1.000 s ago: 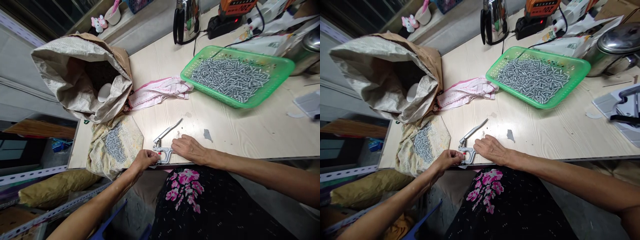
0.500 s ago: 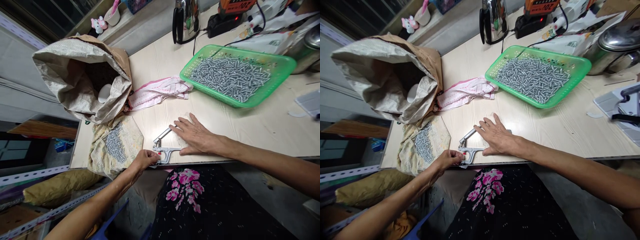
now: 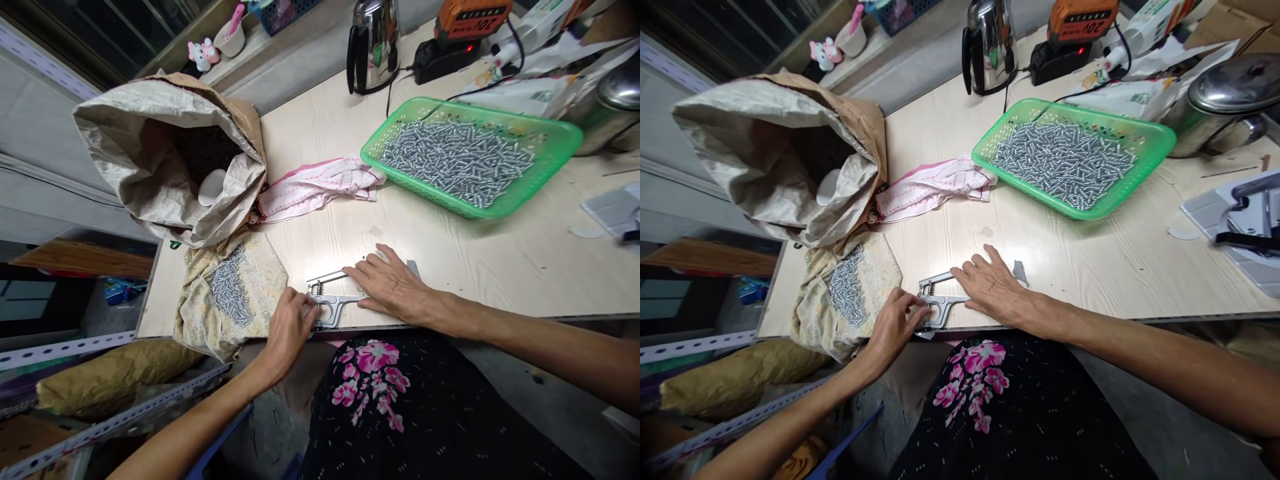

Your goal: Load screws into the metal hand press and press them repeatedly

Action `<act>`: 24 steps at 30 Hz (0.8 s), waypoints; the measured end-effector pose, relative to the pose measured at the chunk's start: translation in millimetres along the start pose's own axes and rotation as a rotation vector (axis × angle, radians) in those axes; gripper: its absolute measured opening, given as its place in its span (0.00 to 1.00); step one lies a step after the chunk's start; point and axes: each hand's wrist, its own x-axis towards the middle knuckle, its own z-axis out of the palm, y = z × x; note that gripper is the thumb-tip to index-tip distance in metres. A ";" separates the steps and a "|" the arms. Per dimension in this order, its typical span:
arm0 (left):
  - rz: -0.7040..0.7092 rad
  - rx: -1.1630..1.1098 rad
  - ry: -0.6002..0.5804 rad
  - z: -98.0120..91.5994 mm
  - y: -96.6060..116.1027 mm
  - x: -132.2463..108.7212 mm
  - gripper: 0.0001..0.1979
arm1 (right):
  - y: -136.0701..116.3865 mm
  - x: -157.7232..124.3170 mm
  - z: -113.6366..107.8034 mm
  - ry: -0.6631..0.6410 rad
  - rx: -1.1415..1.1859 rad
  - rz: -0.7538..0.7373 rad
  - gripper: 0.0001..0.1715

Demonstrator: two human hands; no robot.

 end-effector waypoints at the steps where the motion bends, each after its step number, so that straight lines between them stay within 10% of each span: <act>1: 0.132 0.071 0.069 2.1 5.9 0.6 0.12 | -1.4 -1.3 2.6 0.013 0.005 0.007 0.28; 7: 0.685 0.210 -0.088 16.3 33.5 35.5 0.30 | -4.2 -12.2 14.8 0.069 0.061 0.057 0.40; 24: 0.662 0.257 -0.131 17.5 37.0 73.9 0.14 | 18.3 14.2 15.8 0.019 0.023 0.087 0.07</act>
